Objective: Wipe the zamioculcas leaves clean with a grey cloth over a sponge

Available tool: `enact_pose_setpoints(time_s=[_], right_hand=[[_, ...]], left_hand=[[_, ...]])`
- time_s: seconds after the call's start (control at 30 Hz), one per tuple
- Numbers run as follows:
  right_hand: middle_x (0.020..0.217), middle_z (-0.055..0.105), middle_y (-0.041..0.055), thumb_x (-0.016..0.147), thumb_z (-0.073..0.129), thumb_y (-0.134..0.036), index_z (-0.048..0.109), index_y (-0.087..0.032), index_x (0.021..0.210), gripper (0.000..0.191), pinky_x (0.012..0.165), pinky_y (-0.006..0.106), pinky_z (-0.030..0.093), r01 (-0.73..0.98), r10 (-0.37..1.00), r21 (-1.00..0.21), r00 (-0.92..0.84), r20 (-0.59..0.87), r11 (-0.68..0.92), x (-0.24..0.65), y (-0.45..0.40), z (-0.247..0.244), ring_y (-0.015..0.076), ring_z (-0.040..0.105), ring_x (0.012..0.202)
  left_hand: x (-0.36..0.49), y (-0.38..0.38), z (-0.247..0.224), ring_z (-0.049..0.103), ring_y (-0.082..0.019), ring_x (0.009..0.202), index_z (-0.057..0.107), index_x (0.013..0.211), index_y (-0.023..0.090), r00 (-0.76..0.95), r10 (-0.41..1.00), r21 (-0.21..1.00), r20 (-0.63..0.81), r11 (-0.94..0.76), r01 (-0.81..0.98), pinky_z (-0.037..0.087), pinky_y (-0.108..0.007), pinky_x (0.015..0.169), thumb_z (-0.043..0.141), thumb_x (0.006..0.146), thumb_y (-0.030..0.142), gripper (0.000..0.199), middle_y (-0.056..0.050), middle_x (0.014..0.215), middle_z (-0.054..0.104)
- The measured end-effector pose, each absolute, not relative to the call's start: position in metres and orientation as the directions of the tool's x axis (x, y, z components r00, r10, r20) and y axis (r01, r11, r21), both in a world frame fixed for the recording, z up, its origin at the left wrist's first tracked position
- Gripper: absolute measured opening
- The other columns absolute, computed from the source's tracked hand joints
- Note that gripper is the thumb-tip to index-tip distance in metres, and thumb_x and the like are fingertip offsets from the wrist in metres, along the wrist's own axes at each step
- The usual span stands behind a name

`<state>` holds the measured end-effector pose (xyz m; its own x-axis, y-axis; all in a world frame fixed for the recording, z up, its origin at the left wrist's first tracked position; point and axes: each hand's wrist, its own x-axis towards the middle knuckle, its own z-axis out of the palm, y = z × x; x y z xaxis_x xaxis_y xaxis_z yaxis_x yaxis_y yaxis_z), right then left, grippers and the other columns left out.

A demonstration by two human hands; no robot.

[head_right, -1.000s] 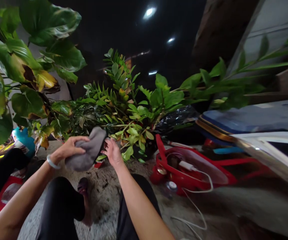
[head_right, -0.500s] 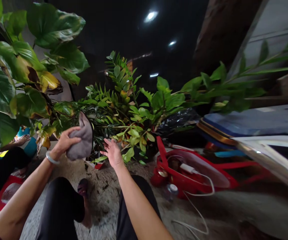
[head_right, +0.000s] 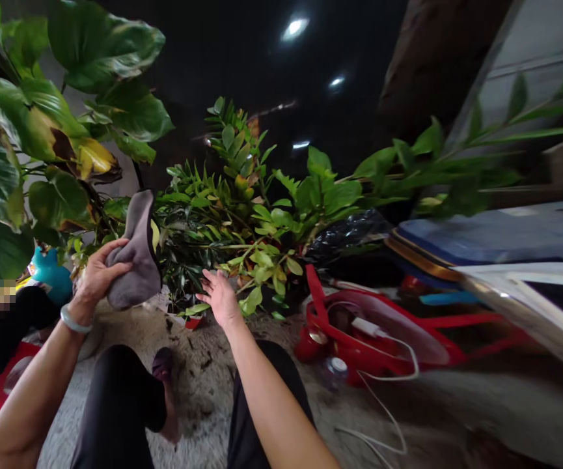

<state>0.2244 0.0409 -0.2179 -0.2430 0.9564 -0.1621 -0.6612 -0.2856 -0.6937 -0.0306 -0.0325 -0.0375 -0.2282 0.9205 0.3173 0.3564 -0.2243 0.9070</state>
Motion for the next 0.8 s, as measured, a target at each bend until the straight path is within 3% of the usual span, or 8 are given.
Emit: enact_pose_setpoints(time_s=[0.13, 0.27, 0.33, 0.47, 0.57, 0.67, 0.8], right_hand=[[0.106, 0.077, 0.0102, 0.092, 0.058, -0.067, 0.079, -0.026, 0.110, 0.049, 0.078, 0.041, 0.061, -0.666, 0.953, -0.686, -0.263, -0.152, -0.293, 0.226, 0.040, -0.218, 0.0302, 0.067, 0.109], [0.105, 0.078, 0.0107, 0.095, 0.055, -0.065, 0.080, -0.024, 0.109, 0.050, 0.077, 0.040, 0.060, -0.662, 0.952, -0.687, -0.257, -0.165, -0.298, 0.231, 0.041, -0.218, 0.0286, 0.068, 0.104], [0.103, 0.078, 0.0098, 0.095, 0.055, -0.065, 0.080, -0.025, 0.107, 0.049, 0.077, 0.039, 0.060, -0.665, 0.954, -0.688, -0.248, -0.166, -0.292, 0.232, 0.042, -0.218, 0.0281, 0.068, 0.104], [0.103, 0.078, 0.0091, 0.092, 0.059, -0.066, 0.080, -0.027, 0.107, 0.047, 0.079, 0.042, 0.061, -0.668, 0.958, -0.691, -0.245, -0.148, -0.277, 0.228, 0.042, -0.219, 0.0295, 0.068, 0.105], [0.105, 0.078, 0.0096, 0.091, 0.061, -0.067, 0.080, -0.026, 0.108, 0.048, 0.079, 0.042, 0.061, -0.664, 0.958, -0.696, -0.249, -0.139, -0.273, 0.225, 0.041, -0.220, 0.0297, 0.068, 0.107], [0.109, 0.078, 0.0110, 0.091, 0.060, -0.067, 0.080, -0.025, 0.110, 0.050, 0.077, 0.041, 0.062, -0.663, 0.959, -0.698, -0.250, -0.133, -0.270, 0.226, 0.041, -0.219, 0.0297, 0.068, 0.108], [0.117, 0.077, 0.0116, 0.091, 0.059, -0.067, 0.081, -0.025, 0.108, 0.050, 0.078, 0.040, 0.062, -0.659, 0.962, -0.705, -0.237, -0.136, -0.262, 0.230, 0.042, -0.218, 0.0301, 0.066, 0.112]], left_hand=[[-0.030, -0.053, -0.090, 0.074, -0.034, 0.107, 0.082, 0.108, 0.018, -0.191, 0.969, 0.913, 0.158, -0.070, 0.402, 0.058, -0.045, 0.100, 0.086, 0.054, 0.029, 0.055, -0.012, 0.117, 0.081], [-0.033, -0.095, -0.108, 0.076, -0.036, 0.103, 0.085, 0.102, 0.022, -0.035, 0.999, 0.914, -0.020, 0.033, 0.405, 0.059, -0.045, 0.096, 0.089, 0.057, 0.028, 0.046, -0.011, 0.111, 0.083], [-0.040, -0.102, -0.090, 0.076, -0.034, 0.102, 0.084, 0.105, 0.021, -0.057, 0.998, 0.925, 0.018, 0.005, 0.380, 0.060, -0.042, 0.092, 0.092, 0.058, 0.031, 0.049, -0.011, 0.115, 0.083], [-0.054, -0.075, -0.049, 0.076, -0.029, 0.098, 0.079, 0.119, 0.019, -0.303, 0.917, 0.926, 0.258, -0.144, 0.350, 0.061, -0.034, 0.082, 0.094, 0.059, 0.040, 0.066, -0.009, 0.115, 0.081], [-0.052, -0.051, -0.052, 0.075, -0.027, 0.096, 0.078, 0.118, 0.018, -0.395, 0.859, 0.909, 0.326, -0.169, 0.382, 0.061, -0.034, 0.084, 0.092, 0.058, 0.040, 0.066, -0.008, 0.108, 0.081], [-0.039, -0.054, -0.080, 0.074, -0.027, 0.092, 0.080, 0.105, 0.018, -0.308, 0.931, 0.921, 0.199, -0.070, 0.384, 0.060, -0.034, 0.081, 0.088, 0.053, 0.030, 0.054, -0.008, 0.104, 0.081], [-0.028, -0.088, -0.097, 0.063, -0.019, 0.062, 0.076, 0.085, 0.019, -0.152, 0.988, 0.939, -0.038, 0.087, 0.332, 0.051, -0.028, 0.059, 0.084, 0.052, 0.024, 0.034, -0.001, 0.073, 0.072]])
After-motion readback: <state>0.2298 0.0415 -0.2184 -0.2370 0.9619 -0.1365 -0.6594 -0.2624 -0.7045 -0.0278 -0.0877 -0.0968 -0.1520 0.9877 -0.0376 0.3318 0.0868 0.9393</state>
